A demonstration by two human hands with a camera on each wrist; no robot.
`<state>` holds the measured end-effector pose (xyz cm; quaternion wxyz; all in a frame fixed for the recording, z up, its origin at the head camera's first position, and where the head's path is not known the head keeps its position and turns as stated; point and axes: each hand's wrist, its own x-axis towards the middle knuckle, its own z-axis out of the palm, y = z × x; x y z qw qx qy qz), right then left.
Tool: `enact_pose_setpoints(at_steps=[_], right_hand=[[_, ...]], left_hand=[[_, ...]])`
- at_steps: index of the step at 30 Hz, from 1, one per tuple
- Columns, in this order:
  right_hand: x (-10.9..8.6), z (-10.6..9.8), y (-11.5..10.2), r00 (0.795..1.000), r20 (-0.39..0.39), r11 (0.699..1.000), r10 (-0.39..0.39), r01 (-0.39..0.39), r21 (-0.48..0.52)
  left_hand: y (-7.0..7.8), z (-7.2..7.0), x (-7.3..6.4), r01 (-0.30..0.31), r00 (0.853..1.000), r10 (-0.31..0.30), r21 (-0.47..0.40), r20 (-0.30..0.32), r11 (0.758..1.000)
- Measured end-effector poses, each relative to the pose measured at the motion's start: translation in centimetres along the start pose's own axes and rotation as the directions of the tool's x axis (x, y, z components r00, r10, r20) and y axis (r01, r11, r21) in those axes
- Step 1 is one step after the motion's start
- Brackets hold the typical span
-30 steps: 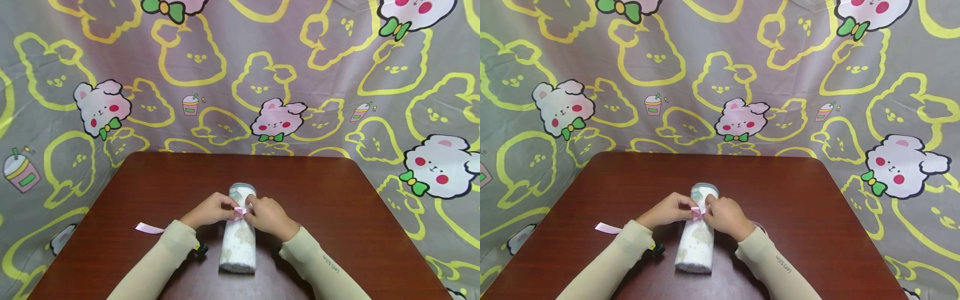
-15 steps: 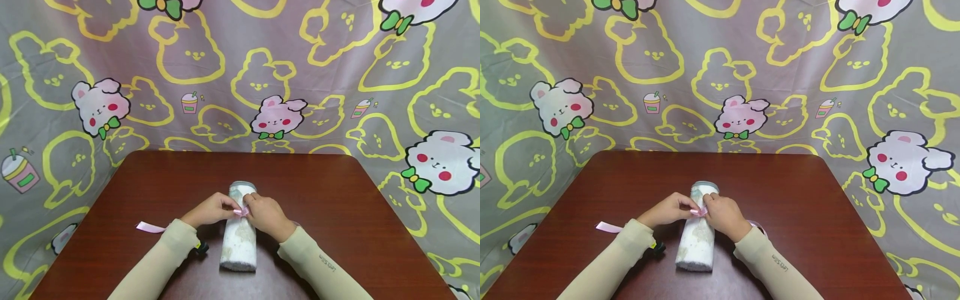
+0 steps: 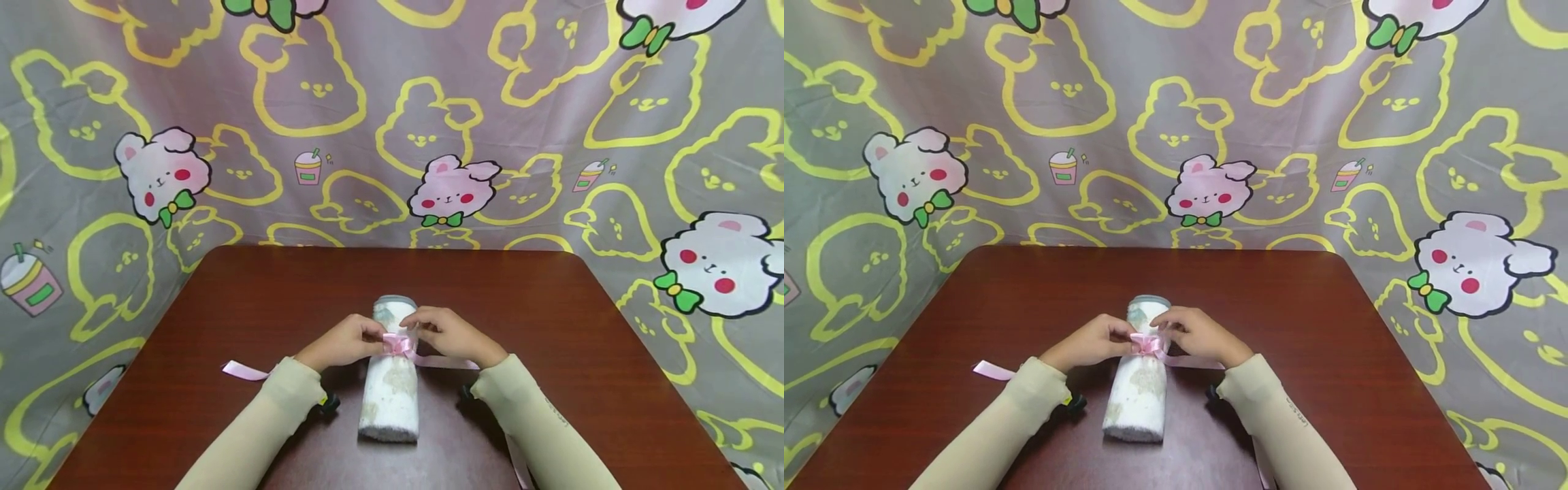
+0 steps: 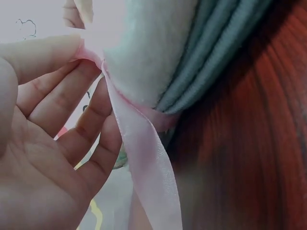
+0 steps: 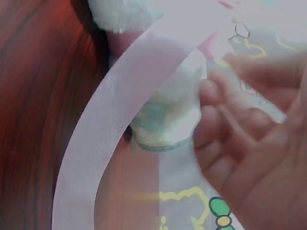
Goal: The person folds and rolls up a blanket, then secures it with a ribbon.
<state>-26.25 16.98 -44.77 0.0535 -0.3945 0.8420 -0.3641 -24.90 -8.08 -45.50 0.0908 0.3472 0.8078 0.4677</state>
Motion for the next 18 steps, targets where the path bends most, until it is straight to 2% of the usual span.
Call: enact_pose_setpoints(at_steps=[3,7,13,18], right_hand=[[0.6,0.0,0.5,0.998,-0.018,0.998,-0.062,0.062,0.006],[1.2,0.3,0.3,0.992,0.07,0.994,-0.107,0.106,0.02],[1.2,-0.1,0.1,0.984,0.151,0.993,-0.091,0.08,0.083],[1.3,0.1,0.4,0.986,0.132,0.992,-0.103,0.092,0.089]], left_hand=[[-0.1,0.0,0.0,0.003,1.0,-0.003,-0.006,0.001,1.0],[-0.8,0.2,-0.1,0.005,1.0,-0.005,-0.016,0.017,1.0],[-0.8,0.2,-0.1,-0.011,1.0,0.011,-0.022,0.028,1.0],[-0.9,0.0,-0.1,-0.011,1.0,0.012,-0.015,0.024,1.0]])
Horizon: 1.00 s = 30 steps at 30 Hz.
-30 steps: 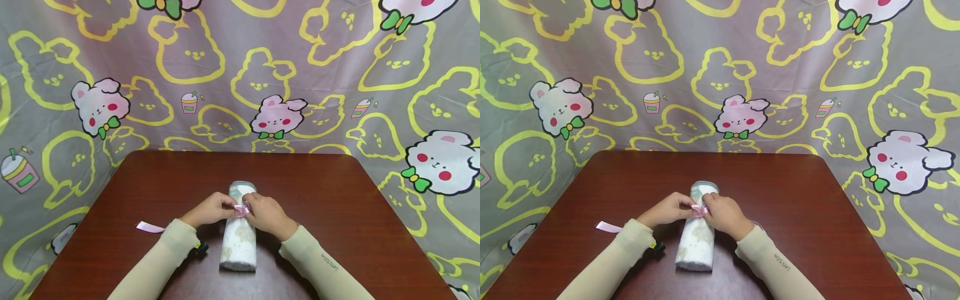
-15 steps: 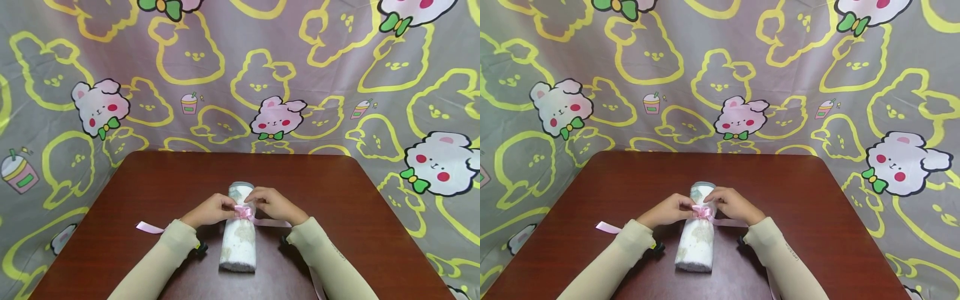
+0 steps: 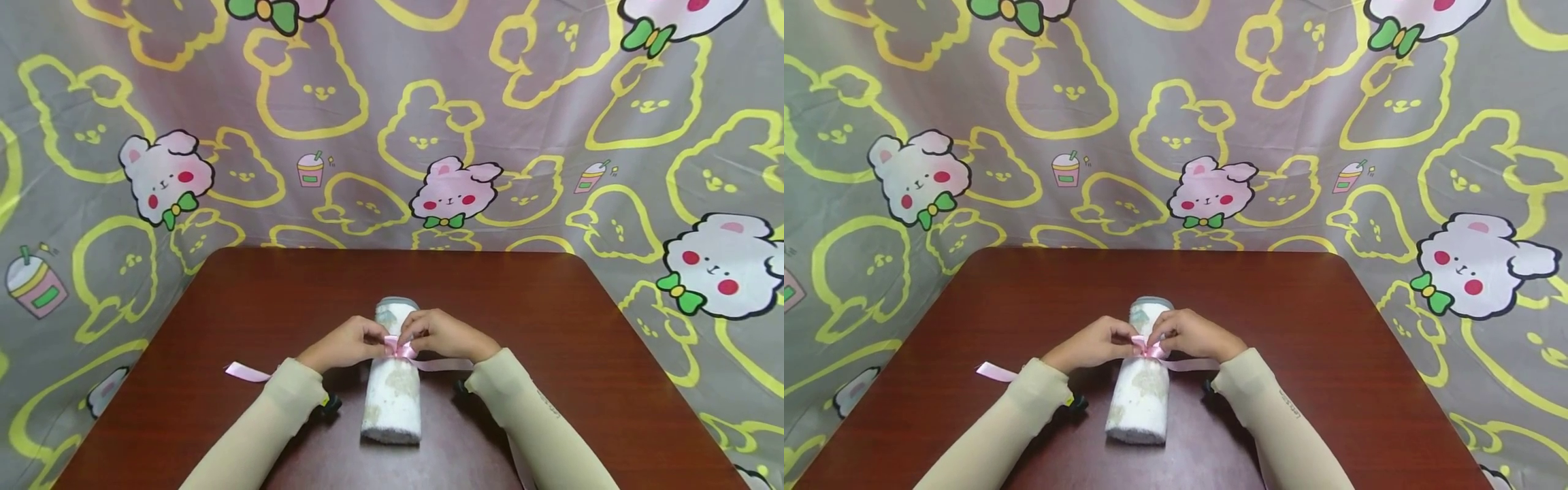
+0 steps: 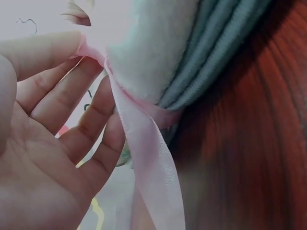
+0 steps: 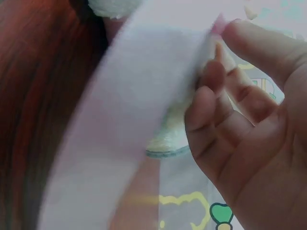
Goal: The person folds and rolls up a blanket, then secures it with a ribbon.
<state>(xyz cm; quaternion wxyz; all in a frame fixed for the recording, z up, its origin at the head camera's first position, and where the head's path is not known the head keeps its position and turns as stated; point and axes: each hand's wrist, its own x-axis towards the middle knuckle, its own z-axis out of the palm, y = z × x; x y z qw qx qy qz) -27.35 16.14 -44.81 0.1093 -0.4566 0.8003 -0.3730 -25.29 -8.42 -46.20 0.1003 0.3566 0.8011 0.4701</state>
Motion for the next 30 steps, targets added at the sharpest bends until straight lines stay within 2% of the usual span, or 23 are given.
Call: enact_pose_setpoints(at_steps=[8,15,19,22,27,30], right_hand=[[0.3,-0.2,-0.5,1.0,-0.017,0.999,0.023,-0.023,-0.028],[-0.2,-0.8,-1.2,0.986,0.037,0.982,0.164,-0.167,0.084],[-0.2,-0.5,-1.2,0.981,0.033,0.978,0.193,-0.195,0.072],[-0.1,-0.1,-1.2,0.982,-0.015,0.981,0.19,-0.189,0.03],[0.3,0.8,-1.4,0.978,-0.139,0.986,0.158,-0.163,-0.028],[0.5,1.3,-1.4,0.977,-0.211,0.988,0.04,-0.07,-0.14]], left_hand=[[0.0,-0.3,-0.3,0.002,1.0,-0.002,-0.034,0.001,0.999],[-0.1,-0.1,-0.2,-0.029,1.0,0.029,-0.017,0.007,0.999],[-0.1,-0.1,-0.2,-0.03,1.0,0.03,-0.017,0.001,0.999],[0.0,-0.1,-0.2,-0.029,1.0,0.029,-0.015,0.004,0.999],[0.0,-0.1,0.0,-0.004,1.0,0.004,-0.002,0.009,1.0],[0.1,-0.1,0.0,0.006,1.0,-0.006,0.001,0.006,1.0]])
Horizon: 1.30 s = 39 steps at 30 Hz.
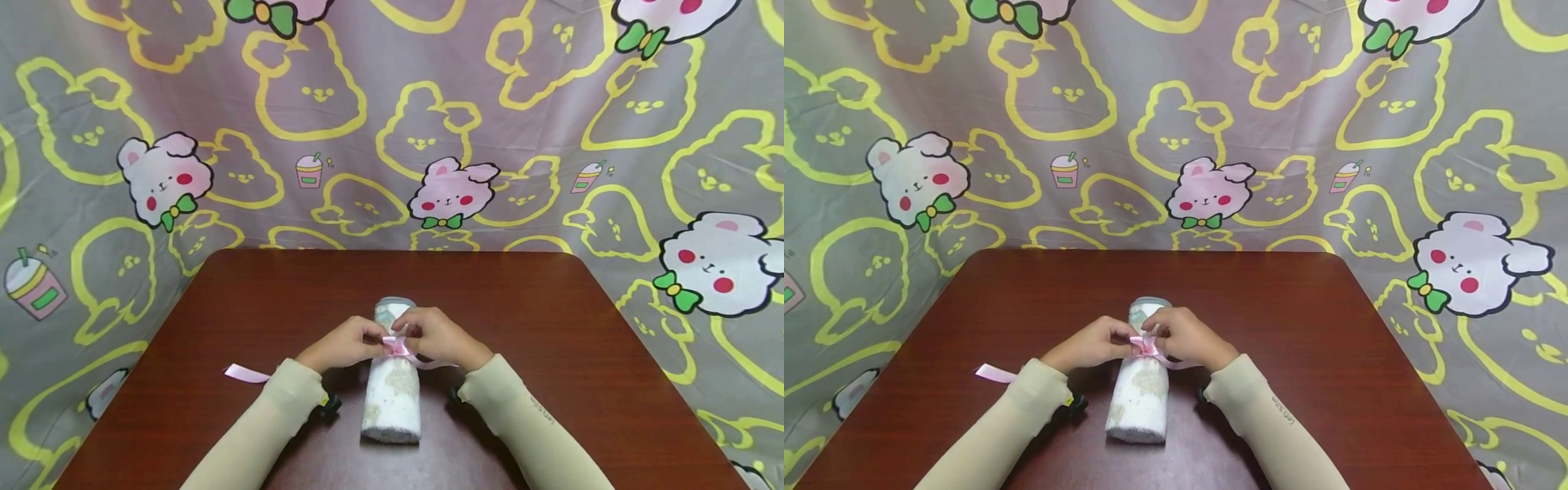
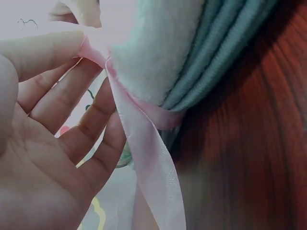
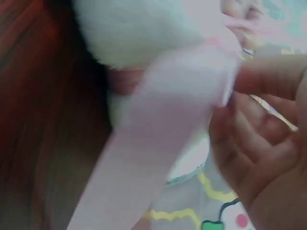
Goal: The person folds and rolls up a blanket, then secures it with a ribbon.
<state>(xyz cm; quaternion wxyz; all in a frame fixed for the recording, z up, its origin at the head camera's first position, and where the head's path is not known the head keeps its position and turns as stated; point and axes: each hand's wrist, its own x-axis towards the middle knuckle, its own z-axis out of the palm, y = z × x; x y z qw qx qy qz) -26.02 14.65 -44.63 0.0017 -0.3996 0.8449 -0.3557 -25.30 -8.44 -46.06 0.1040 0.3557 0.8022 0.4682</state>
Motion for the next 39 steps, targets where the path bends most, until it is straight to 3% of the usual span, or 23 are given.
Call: enact_pose_setpoints(at_steps=[2,4,6,8,11,14,16,20,23,27,30,39], right_hand=[[0.0,0.2,-0.1,0.991,-0.059,0.99,-0.119,0.114,-0.086],[0.1,0.3,-0.1,0.966,-0.11,0.961,-0.235,0.214,-0.177],[0.1,0.2,-0.2,0.953,-0.13,0.949,-0.273,0.244,-0.201],[0.0,0.2,-0.3,0.968,-0.118,0.962,-0.224,0.2,-0.183],[-0.2,0.1,-0.4,0.995,-0.07,0.987,-0.077,0.066,-0.144],[-0.2,0.3,-0.4,0.999,-0.044,0.987,0.008,-0.015,-0.159],[-0.1,0.5,-0.4,0.998,-0.066,0.981,-0.02,0.006,-0.196],[0.2,0.6,-0.4,0.982,-0.11,0.954,-0.155,0.119,-0.277],[0.2,0.0,-0.3,0.978,-0.057,0.956,-0.201,0.183,-0.231],[0.1,-1.1,0.1,0.987,0.033,0.986,-0.158,0.16,-0.057],[0.2,-1.6,0.6,0.99,0.069,0.992,-0.124,0.124,0.014],[0.4,-1.5,1.0,0.987,0.13,0.996,-0.09,0.089,0.017]], left_hand=[[0.1,0.0,0.0,0.0,1.0,0.0,-0.004,-0.003,1.0],[0.1,0.0,0.0,-0.001,1.0,0.001,-0.006,-0.007,1.0],[0.1,0.0,0.0,-0.002,1.0,0.002,-0.009,-0.011,1.0],[0.2,0.0,0.0,-0.001,1.0,0.001,-0.01,-0.01,1.0],[0.1,-0.1,-0.1,-0.001,1.0,0.001,-0.007,-0.004,1.0],[0.1,-0.1,-0.1,-0.011,1.0,0.011,-0.001,-0.004,1.0],[0.1,-0.1,0.0,-0.013,1.0,0.013,-0.004,-0.004,1.0],[0.1,-0.1,0.0,-0.013,1.0,0.013,-0.008,-0.014,1.0],[0.1,0.0,-0.1,-0.02,1.0,0.02,-0.013,-0.018,1.0],[-0.1,-0.2,-0.1,-0.021,1.0,0.021,-0.025,-0.013,0.999],[-0.1,-0.4,-0.2,-0.011,1.0,0.011,-0.034,-0.007,0.999],[-0.1,-0.4,-0.2,0.013,1.0,-0.014,-0.076,-0.01,0.997]])
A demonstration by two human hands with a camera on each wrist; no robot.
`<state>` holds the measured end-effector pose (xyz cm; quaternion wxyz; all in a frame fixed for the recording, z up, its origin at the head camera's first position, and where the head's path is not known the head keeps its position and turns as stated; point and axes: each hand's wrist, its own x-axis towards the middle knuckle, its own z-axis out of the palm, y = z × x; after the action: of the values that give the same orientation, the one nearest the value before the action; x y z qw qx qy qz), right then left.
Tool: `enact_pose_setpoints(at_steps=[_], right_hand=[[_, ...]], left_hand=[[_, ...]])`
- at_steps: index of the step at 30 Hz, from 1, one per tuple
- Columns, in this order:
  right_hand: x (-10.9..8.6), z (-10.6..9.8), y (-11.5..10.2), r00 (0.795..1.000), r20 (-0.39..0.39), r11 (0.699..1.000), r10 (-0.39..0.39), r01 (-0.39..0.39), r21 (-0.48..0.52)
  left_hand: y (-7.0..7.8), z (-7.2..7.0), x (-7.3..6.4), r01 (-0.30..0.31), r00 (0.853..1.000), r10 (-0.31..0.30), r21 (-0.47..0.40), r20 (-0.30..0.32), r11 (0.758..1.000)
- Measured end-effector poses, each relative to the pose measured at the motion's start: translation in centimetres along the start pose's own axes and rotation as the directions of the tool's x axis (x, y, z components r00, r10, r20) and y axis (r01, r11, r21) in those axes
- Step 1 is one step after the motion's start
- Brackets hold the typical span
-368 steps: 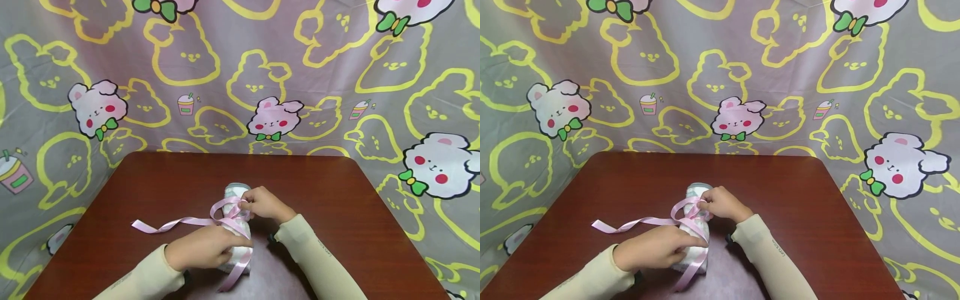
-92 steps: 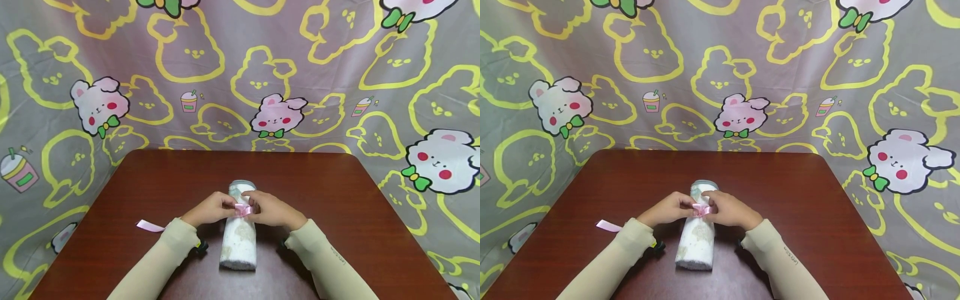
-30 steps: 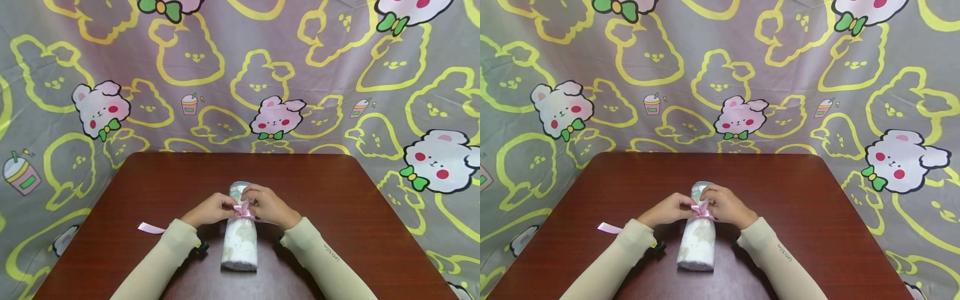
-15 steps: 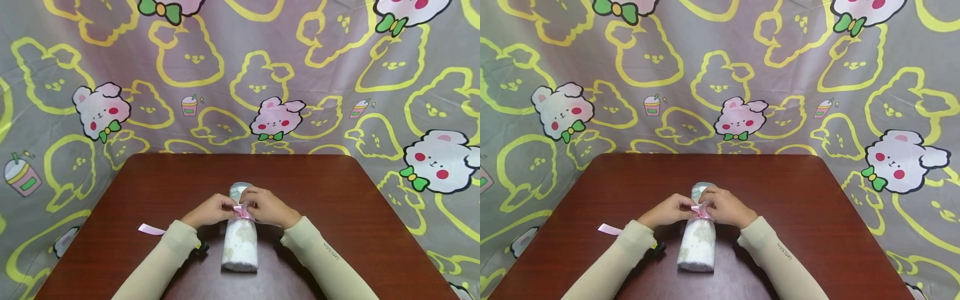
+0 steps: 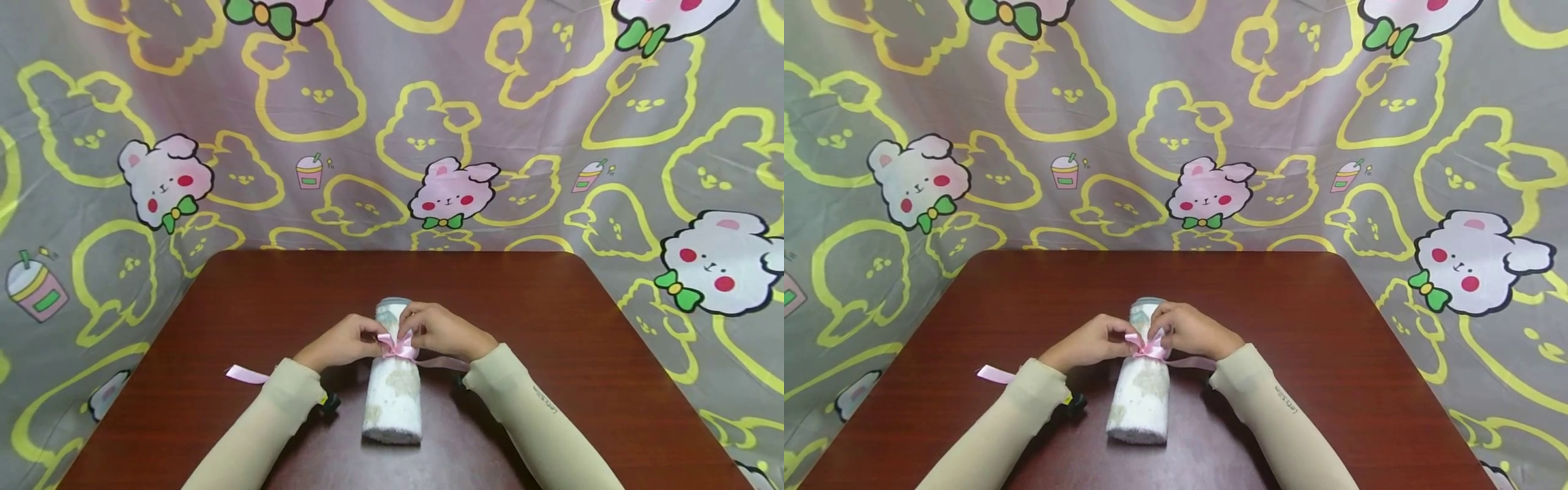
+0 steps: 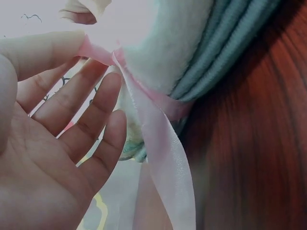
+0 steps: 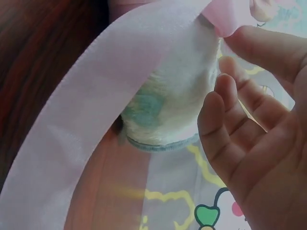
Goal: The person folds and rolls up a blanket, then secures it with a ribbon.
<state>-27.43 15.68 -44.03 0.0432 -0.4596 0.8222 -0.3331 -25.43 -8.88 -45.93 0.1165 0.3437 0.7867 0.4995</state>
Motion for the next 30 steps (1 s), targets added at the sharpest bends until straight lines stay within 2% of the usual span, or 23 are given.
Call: enact_pose_setpoints(at_steps=[6,9,12,15,19,25,30], right_hand=[[0.2,-0.2,-0.7,0.997,-0.021,0.997,0.08,-0.08,-0.013],[0.2,-0.4,-0.9,0.99,0.009,0.99,0.139,-0.139,0.01],[0.2,-0.7,-1.2,0.979,0.066,0.977,0.192,-0.197,0.082],[0.4,-1.1,-1.4,0.98,0.104,0.979,0.171,-0.181,0.09],[0.9,-1.6,-1.5,0.989,0.119,0.996,0.091,-0.09,-0.009],[1.3,-1.7,-1.5,0.987,0.125,0.993,0.1,-0.093,-0.067],[1.4,-1.4,-1.3,0.992,0.095,0.993,0.08,-0.07,-0.099]], left_hand=[[0.4,-0.3,0.0,0.027,1.0,-0.027,-0.008,-0.012,1.0],[0.4,-0.3,0.0,0.013,1.0,-0.013,0.007,-0.005,1.0],[0.2,-0.2,0.0,-0.005,1.0,0.005,0.024,0.004,1.0],[0.1,-0.1,-0.1,-0.002,1.0,0.001,0.035,0.006,0.999],[0.1,-0.2,-0.1,0.02,1.0,-0.02,0.037,0.004,0.999],[0.2,-0.2,-0.1,0.027,1.0,-0.027,0.039,0.004,0.999],[0.0,-0.4,-0.1,0.024,1.0,-0.024,0.017,-0.011,1.0]])
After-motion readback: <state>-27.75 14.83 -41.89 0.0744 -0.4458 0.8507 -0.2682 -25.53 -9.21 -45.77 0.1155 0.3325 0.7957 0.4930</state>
